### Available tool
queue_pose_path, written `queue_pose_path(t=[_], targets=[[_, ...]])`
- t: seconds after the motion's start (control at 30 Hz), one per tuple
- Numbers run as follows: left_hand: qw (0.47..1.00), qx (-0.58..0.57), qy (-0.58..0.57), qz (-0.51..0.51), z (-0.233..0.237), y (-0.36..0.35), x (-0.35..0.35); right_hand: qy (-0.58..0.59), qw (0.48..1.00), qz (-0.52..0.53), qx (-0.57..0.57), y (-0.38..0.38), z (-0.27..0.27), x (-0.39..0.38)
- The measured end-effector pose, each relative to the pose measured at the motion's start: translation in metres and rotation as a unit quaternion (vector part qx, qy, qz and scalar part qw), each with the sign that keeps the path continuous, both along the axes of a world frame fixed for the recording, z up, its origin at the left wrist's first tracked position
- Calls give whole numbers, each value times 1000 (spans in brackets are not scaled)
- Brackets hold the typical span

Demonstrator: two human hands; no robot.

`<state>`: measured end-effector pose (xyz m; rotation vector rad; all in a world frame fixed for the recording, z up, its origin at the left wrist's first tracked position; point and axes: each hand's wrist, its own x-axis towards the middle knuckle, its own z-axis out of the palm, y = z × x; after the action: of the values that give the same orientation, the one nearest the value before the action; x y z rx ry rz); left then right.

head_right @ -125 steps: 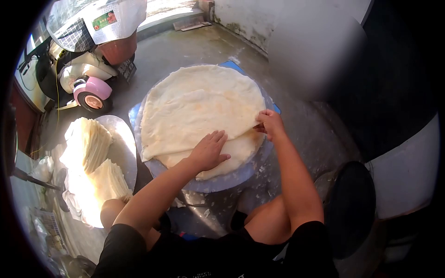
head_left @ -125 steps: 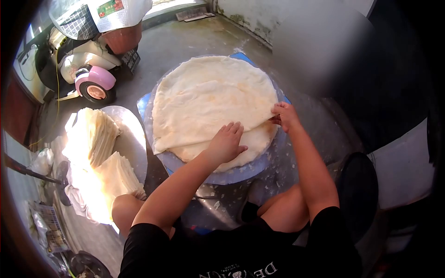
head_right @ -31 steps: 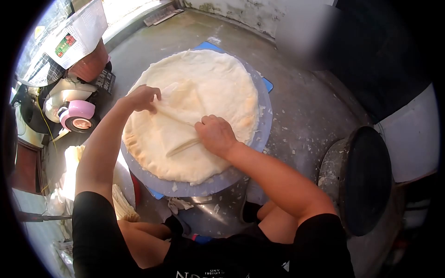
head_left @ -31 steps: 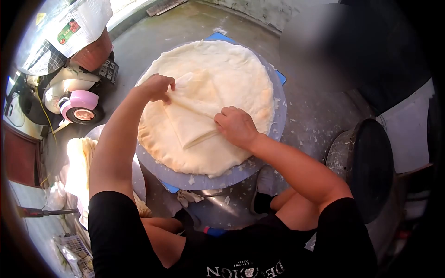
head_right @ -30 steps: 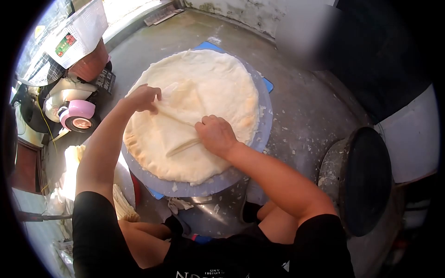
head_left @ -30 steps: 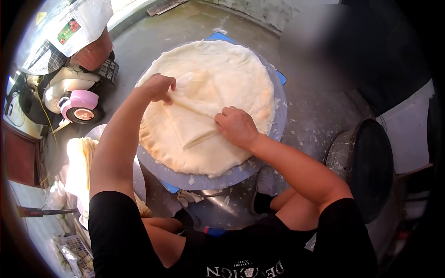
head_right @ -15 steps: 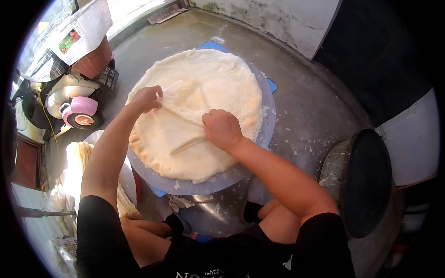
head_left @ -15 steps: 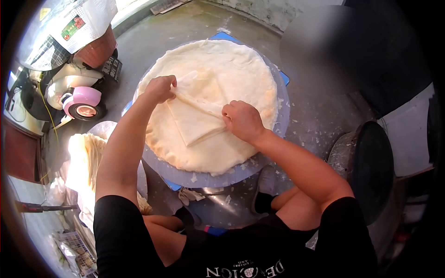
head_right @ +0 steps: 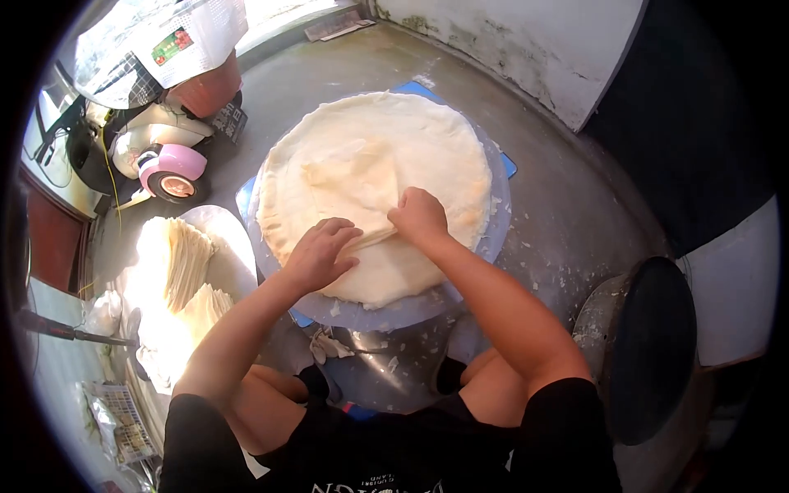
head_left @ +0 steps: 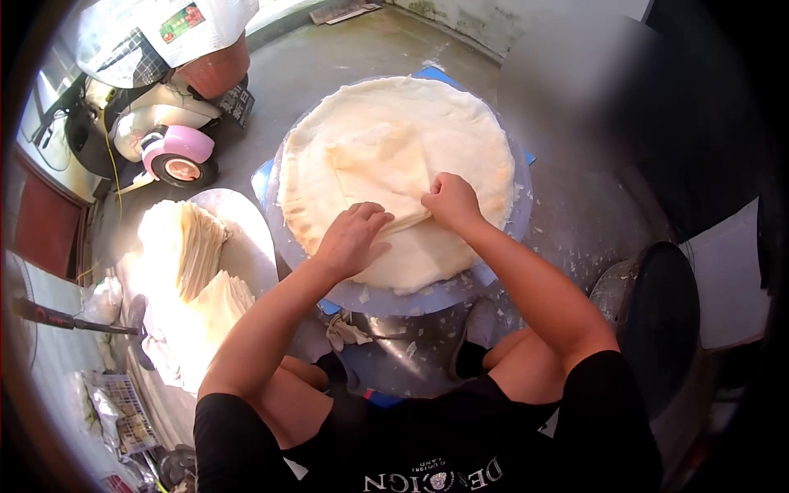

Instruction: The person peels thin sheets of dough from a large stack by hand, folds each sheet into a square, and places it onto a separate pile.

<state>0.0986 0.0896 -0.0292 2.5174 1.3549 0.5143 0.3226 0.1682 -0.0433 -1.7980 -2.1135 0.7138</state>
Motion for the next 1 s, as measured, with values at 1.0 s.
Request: queue_pose_path(t=[1.0], targets=[[575, -15, -797, 184, 9, -346, -253, 420, 662, 482, -392, -107, 151, -354]])
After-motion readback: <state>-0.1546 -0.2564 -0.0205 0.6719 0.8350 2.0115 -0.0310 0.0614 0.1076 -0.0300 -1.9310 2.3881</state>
